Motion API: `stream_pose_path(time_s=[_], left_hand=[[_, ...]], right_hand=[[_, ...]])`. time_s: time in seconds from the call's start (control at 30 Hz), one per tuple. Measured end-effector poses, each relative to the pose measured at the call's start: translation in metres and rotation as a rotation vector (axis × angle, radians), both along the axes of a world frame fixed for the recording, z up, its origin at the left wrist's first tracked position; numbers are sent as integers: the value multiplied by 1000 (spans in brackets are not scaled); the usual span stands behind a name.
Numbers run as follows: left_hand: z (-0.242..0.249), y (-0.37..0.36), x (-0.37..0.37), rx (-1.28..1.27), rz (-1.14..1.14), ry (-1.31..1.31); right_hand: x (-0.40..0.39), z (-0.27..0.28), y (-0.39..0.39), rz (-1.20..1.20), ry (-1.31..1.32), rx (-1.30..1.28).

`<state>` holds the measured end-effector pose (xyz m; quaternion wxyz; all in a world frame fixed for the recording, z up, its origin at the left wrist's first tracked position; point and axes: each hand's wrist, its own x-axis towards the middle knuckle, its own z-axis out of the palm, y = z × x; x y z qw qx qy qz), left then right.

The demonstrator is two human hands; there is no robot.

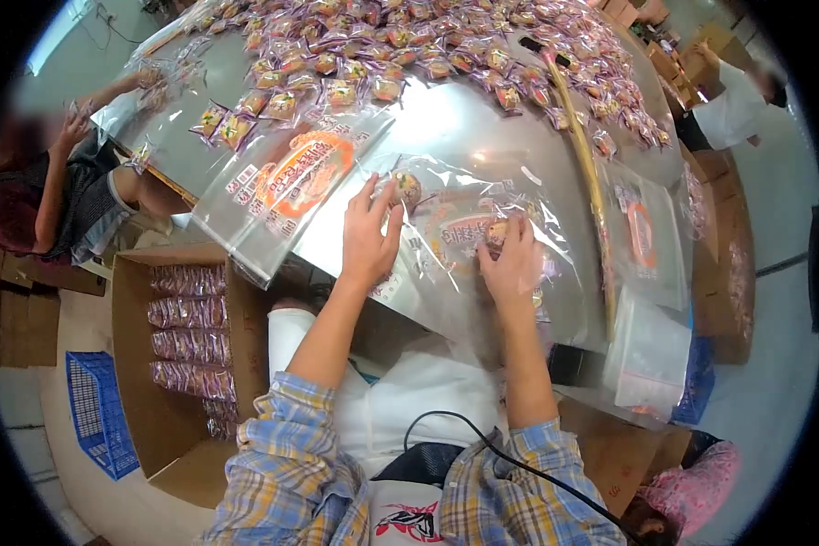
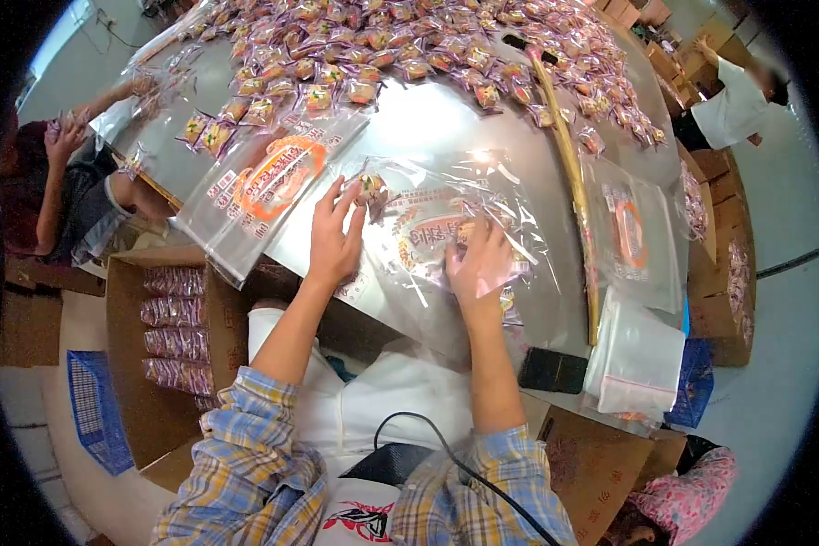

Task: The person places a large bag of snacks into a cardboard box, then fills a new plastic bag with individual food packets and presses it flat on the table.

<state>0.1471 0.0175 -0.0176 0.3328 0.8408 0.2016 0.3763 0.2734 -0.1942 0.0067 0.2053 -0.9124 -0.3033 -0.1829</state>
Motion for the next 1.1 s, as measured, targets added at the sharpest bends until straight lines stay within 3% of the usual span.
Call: stream_pose_path(time_s=[0.03,0.17,0.3,0.43,0.53,0.57,0.67,0.83,0.9,1.0,1.07,1.1], left_hand=[[1,-1,2,-8,22,-13],[-8,1,3,-107,59,-101],[-6,3,3,-92,68,-82],[-1,1,2,-37,60,-36],[0,-2,3,-53,58,-36],[0,-2,4,-42,56,-28],[3,-3,5,-22,51,-25],[-2,0,6,4,62,-41],[-1,-1,6,1,69,-28],[0,-3,7,18,74,-10],[0,-3,8,18,87,-17],[0,-3,8,17,87,-13]], right_hand=[[0,0,-2,14,90,22],[6,-4,11,189,48,122],[6,-35,17,15,71,331],[12,-22,23,237,70,193],[1,-3,54,312,261,413],[0,-4,65,275,99,412],[-4,-4,89,200,460,766],[15,-20,95,256,160,435],[20,-18,101,297,575,608],[18,-11,108,283,587,614],[33,-41,113,334,192,485],[28,-44,116,311,169,532]])
